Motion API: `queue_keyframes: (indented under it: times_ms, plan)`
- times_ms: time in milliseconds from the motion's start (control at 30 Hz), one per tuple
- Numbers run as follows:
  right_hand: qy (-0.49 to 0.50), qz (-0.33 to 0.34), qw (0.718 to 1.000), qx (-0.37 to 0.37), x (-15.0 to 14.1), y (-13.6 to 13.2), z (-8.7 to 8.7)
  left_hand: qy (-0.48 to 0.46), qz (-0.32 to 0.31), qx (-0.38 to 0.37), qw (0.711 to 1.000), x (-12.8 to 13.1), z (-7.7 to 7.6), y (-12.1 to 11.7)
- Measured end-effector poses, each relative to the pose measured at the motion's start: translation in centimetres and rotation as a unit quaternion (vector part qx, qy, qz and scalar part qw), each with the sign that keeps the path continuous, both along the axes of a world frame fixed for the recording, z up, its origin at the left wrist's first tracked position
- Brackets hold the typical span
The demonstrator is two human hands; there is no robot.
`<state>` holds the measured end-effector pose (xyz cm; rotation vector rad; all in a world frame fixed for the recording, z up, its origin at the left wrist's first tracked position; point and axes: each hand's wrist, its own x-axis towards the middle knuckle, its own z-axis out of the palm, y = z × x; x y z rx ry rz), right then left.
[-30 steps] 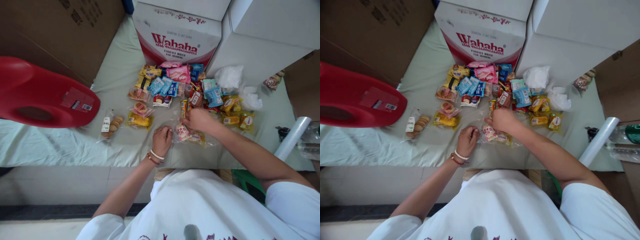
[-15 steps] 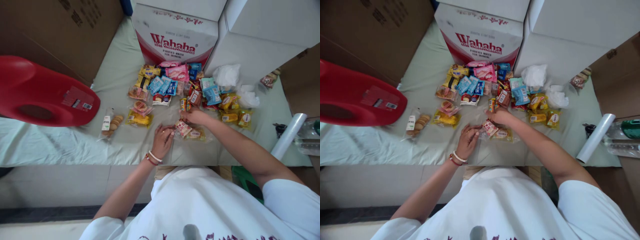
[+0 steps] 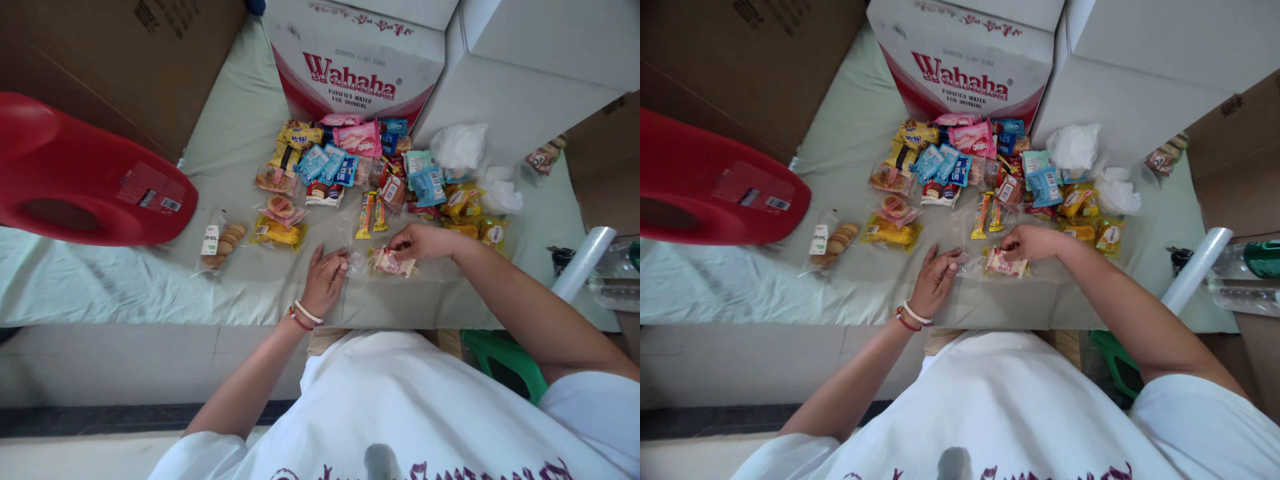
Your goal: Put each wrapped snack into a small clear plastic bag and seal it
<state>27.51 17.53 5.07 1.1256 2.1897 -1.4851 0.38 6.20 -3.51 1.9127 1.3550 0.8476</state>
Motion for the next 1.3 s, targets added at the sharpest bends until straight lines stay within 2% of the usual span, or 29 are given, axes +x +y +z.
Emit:
queue_keyframes:
  times_ms: [67, 133, 200, 267, 333, 467, 567, 700, 767, 833, 933, 1000, 1033, 1100, 1167, 1233, 1300]
  plan:
    - [-0.007, -0.016, 0.999, 0.034, 0.3, -0.9, 0.1, 0.009, 0.037, -0.005, 0.999, 0.3, 0.2, 0.1]
    - [-0.020, -0.053, 0.991, 0.122, 0.0, -1.1, 0.3, 0.026, 0.083, -0.007, 0.996, 0.6, 0.3, 0.4]
    - [-0.031, -0.082, 0.966, 0.241, -0.8, -0.4, 0.5, 0.049, 0.130, 0.001, 0.990, 0.9, 0.3, 0.6]
    - [-0.039, -0.083, 0.934, 0.345, -2.0, 1.0, 0.3, 0.075, 0.163, 0.010, 0.984, 1.3, 0.3, 0.9]
    - [-0.054, -0.046, 0.917, 0.392, -3.2, 2.5, -0.2, 0.107, 0.184, 0.003, 0.977, 1.7, 0.2, 1.2]
    - [-0.084, 0.036, 0.930, 0.356, -5.0, 4.3, -0.9, 0.162, 0.204, -0.024, 0.965, 2.3, 0.5, 1.9]
    - [-0.078, 0.057, 0.938, 0.333, -5.2, 3.4, 0.5, 0.176, 0.186, -0.035, 0.966, 2.5, 0.8, 2.7]
    - [-0.094, 0.086, 0.938, 0.322, -4.7, -0.7, 3.0, 0.202, 0.133, -0.059, 0.969, 2.7, 0.8, 3.5]
    - [-0.103, 0.120, 0.936, 0.315, -4.3, -3.4, 3.3, 0.209, 0.125, -0.051, 0.969, 2.6, 0.8, 3.6]
    - [-0.106, 0.148, 0.928, 0.325, -3.7, -6.0, 2.7, 0.201, 0.132, -0.042, 0.970, 2.2, 0.9, 3.5]
    - [-0.115, 0.141, 0.917, 0.356, -2.9, -8.7, 1.1, 0.122, 0.139, -0.058, 0.981, 1.4, 1.7, 3.2]
    - [-0.116, 0.116, 0.920, 0.356, -2.8, -9.6, 0.2, 0.007, 0.141, -0.126, 0.982, 1.1, 2.5, 3.0]
    - [-0.111, 0.107, 0.923, 0.353, -2.9, -9.8, -0.1, -0.063, 0.141, -0.175, 0.973, 1.3, 2.9, 2.8]
    - [-0.091, 0.092, 0.928, 0.350, -3.1, -10.1, -0.6, -0.195, 0.136, -0.266, 0.934, 2.4, 3.8, 2.4]
    - [-0.069, 0.083, 0.931, 0.349, -3.2, -10.2, -1.0, -0.286, 0.124, -0.319, 0.895, 4.2, 4.4, 2.1]
    - [-0.050, 0.068, 0.935, 0.343, -2.9, -10.5, -1.3, -0.330, 0.102, -0.341, 0.874, 6.2, 4.7, 1.7]
    - [-0.012, 0.043, 0.940, 0.337, -2.0, -11.0, -1.4, -0.332, 0.069, -0.335, 0.879, 7.6, 4.7, 1.4]
